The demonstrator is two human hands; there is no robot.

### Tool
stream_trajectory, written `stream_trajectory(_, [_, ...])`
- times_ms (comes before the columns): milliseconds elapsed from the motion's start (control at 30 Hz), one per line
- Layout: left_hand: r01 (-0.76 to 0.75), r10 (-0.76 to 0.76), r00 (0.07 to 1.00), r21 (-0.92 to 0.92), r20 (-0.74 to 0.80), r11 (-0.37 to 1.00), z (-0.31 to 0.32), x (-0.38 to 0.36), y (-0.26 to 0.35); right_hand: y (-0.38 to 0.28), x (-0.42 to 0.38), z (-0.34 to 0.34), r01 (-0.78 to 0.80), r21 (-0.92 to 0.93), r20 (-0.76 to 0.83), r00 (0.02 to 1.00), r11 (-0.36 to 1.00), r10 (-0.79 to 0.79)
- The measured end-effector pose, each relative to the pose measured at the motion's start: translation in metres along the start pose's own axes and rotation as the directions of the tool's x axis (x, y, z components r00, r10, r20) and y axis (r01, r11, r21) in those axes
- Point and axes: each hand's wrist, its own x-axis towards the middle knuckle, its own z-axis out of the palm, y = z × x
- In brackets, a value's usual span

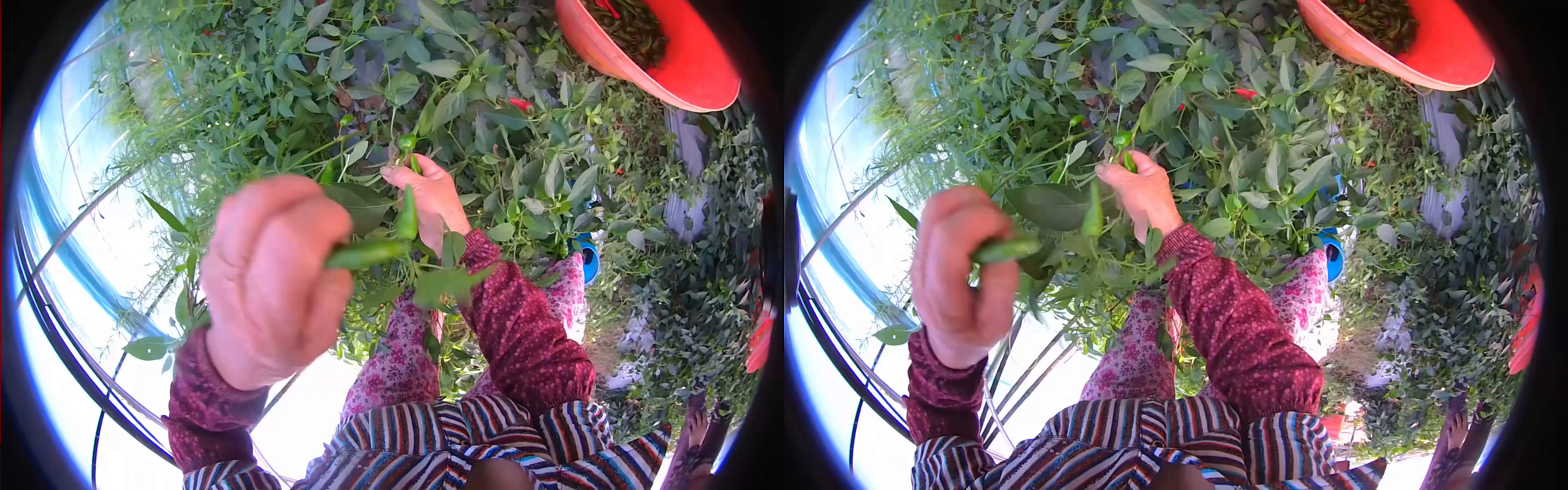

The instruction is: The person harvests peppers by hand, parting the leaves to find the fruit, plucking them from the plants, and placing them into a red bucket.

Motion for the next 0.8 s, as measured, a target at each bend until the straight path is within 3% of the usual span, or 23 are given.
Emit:
stream_trajectory(33, [-0.131, 0.135, 0.986, 0.044, -0.098, 0.99, -0.01, 0.012, -0.014, -0.002, 0.0, -0.008, 0.023, -0.032, 0.082, 0.996, 0.999, -0.02])
stream_trajectory(67, [-0.041, 0.044, 0.984, 0.02, -0.171, 0.999, -0.016, 0.016, -0.02, -0.001, 0.001, -0.01, 0.039, -0.029, 0.087, 0.996, 0.999, -0.036])
stream_trajectory(100, [0.222, -0.235, 0.954, -0.087, -0.186, 0.971, -0.022, 0.02, -0.012, 0.0, 0.001, -0.011, 0.016, -0.009, 0.093, 0.996, 1.0, -0.015])
stream_trajectory(133, [0.181, -0.239, 0.95, -0.272, -0.199, 0.945, -0.018, 0.026, -0.026, 0.0, 0.001, -0.013, -0.009, 0.009, 0.098, 0.995, 1.0, 0.008])
stream_trajectory(233, [0.405, -0.333, 0.914, -0.499, 0.231, 0.766, 0.01, 0.048, -0.062, 0.002, 0.001, -0.024, -0.018, 0.027, 0.143, 0.99, 0.999, 0.014])
stream_trajectory(333, [0.621, -0.248, 0.757, -0.548, 0.605, 0.56, 0.072, 0.052, -0.093, 0.003, 0.001, -0.033, -0.033, 0.043, 0.156, 0.987, 0.999, 0.026])
stream_trajectory(400, [0.682, -0.227, 0.706, -0.555, 0.671, 0.477, 0.105, 0.046, -0.09, 0.006, 0.0, -0.038, -0.053, 0.151, 0.165, 0.986, 0.987, 0.027])
stream_trajectory(433, [0.739, -0.201, 0.655, -0.563, 0.728, 0.369, 0.113, 0.045, -0.086, 0.006, 0.002, -0.041, -0.051, 0.148, 0.156, 0.987, 0.988, 0.027])
stream_trajectory(467, [0.739, -0.191, 0.654, -0.566, 0.732, 0.364, 0.121, 0.041, -0.085, 0.006, 0.005, -0.044, -0.086, 0.211, 0.207, 0.978, 0.974, 0.042])
stream_trajectory(567, [0.728, -0.289, 0.673, -0.678, 0.681, 0.098, 0.147, 0.025, -0.088, -0.002, -0.004, -0.045, -0.13, 0.257, 0.224, 0.972, 0.958, 0.072])
stream_trajectory(600, [0.73, -0.281, 0.672, -0.676, 0.685, 0.096, 0.155, 0.021, -0.089, -0.005, -0.007, -0.041, -0.136, 0.234, 0.212, 0.973, 0.963, 0.086])
stream_trajectory(700, [0.586, -0.337, 0.786, -0.798, 0.518, 0.14, 0.17, 0.012, -0.082, -0.009, -0.008, -0.037, -0.132, 0.232, 0.208, 0.975, 0.964, 0.083])
stream_trajectory(800, [0.584, -0.358, 0.784, -0.798, 0.508, 0.148, 0.167, 0.013, -0.08, -0.01, -0.006, -0.038, -0.136, 0.229, 0.218, 0.972, 0.964, 0.086])
